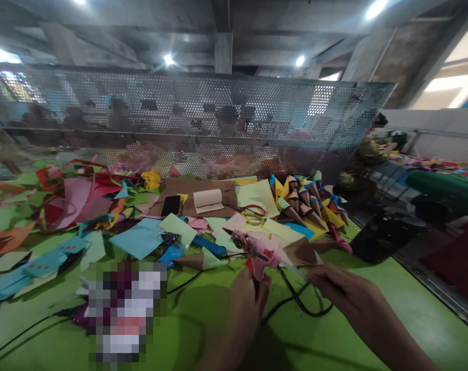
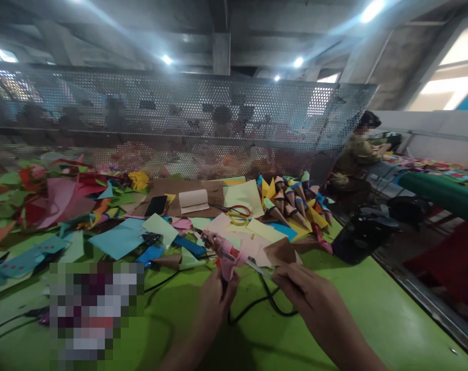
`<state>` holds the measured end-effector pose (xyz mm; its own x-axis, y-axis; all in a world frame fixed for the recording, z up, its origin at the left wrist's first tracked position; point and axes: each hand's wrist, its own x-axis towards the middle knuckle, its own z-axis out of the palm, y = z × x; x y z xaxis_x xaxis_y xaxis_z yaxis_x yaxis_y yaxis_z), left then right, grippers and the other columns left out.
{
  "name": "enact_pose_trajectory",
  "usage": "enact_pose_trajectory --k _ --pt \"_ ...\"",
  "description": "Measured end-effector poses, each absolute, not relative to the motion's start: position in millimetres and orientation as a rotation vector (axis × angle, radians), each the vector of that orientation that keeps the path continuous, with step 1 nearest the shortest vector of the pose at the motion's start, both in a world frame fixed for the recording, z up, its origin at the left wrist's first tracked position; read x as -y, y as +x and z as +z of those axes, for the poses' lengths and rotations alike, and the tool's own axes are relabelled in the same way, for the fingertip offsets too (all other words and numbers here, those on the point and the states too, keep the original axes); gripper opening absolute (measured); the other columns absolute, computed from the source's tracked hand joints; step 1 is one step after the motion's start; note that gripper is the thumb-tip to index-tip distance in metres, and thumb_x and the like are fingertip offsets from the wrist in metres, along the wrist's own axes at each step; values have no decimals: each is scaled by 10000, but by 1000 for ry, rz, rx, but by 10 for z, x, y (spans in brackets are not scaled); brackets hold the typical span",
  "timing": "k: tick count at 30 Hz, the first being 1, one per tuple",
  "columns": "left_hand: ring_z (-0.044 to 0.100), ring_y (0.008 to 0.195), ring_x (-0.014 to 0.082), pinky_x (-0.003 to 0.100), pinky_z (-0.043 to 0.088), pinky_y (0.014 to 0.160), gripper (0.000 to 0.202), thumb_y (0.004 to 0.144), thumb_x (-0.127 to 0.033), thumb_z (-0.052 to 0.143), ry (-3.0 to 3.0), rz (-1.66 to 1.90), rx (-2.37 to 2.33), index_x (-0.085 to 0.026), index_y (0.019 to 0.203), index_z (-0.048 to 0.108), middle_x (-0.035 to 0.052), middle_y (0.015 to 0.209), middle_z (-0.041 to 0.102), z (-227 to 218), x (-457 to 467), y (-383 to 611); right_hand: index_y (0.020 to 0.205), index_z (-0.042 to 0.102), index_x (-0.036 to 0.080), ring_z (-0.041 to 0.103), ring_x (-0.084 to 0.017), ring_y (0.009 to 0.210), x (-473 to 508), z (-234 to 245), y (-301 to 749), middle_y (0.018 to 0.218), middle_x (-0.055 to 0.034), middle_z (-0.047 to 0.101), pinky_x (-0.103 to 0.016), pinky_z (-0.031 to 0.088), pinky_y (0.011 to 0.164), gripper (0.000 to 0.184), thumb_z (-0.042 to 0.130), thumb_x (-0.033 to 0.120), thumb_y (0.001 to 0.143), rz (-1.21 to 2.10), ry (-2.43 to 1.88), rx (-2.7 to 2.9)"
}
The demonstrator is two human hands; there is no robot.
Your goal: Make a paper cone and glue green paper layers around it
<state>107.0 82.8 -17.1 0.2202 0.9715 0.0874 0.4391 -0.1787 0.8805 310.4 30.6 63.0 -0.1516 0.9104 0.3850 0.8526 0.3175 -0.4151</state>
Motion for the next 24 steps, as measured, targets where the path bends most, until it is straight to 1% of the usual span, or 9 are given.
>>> enact_pose_trajectory --k 3,4,6,8,11,15,19,22,24 --pt "610 763 261 335 380 658 339 910 -449 412 1727 893 -1357 -183 965 613 108 846 663 -187 -843 1090 993 672 236 624 -158 535 -302 593 3096 683 2 675 -244 502 506 242 573 443 917 50 -1569 1977" --pt "614 782 264 336 387 670 326 901 -435 427 1731 897 -1366 -183 976 620 111 865 671 -198 -847 1096 998 672 234 628 -157 542 -306 580 3096 700 -2 679 -241 501 507 242 588 443 909 23 -1556 1972" --pt "619 805 266 338 397 683 308 890 -411 446 1739 901 -1387 -183 983 630 115 882 681 -221 -851 1105 967 684 236 668 -166 630 -320 562 3096 783 -25 705 -239 521 565 218 580 422 920 -12 -1506 1975" --pt "619 795 263 336 402 676 318 889 -425 453 1745 893 -1392 -185 984 639 109 870 685 -240 -849 1107 944 700 241 692 -177 700 -334 559 3096 817 -33 716 -240 532 611 213 563 404 936 -35 -1465 1984" --pt "614 775 267 340 407 665 354 883 -470 461 1754 906 -1396 -184 960 655 110 838 679 -256 -836 1109 952 712 248 708 -189 732 -345 573 3093 836 -33 734 -248 544 639 225 544 398 949 -28 -1460 2000" --pt "619 828 290 356 419 701 367 896 -463 441 1808 890 -1372 -176 960 660 137 885 680 -258 -828 1118 974 715 258 723 -189 754 -352 587 3077 880 -27 758 -243 561 651 237 521 394 960 55 -1486 2035" --pt "625 836 312 373 413 704 362 904 -431 422 1832 835 -1389 -163 971 656 155 889 669 -245 -835 1123 964 710 246 717 -187 675 -363 594 3029 848 -39 764 -241 552 574 291 484 427 967 83 -1510 1990" --pt "625 866 317 373 416 722 329 890 -397 450 1829 805 -1396 -161 1008 646 156 917 670 -230 -839 1122 987 683 233 676 -171 554 -359 606 2993 729 -25 742 -236 518 498 297 495 461 953 111 -1546 1945" --pt "623 868 311 370 419 731 314 887 -379 450 1826 789 -1410 -161 1006 643 153 920 669 -223 -839 1122 945 669 231 654 -162 520 -352 617 2981 673 -10 720 -231 502 487 293 502 472 948 136 -1570 1934"
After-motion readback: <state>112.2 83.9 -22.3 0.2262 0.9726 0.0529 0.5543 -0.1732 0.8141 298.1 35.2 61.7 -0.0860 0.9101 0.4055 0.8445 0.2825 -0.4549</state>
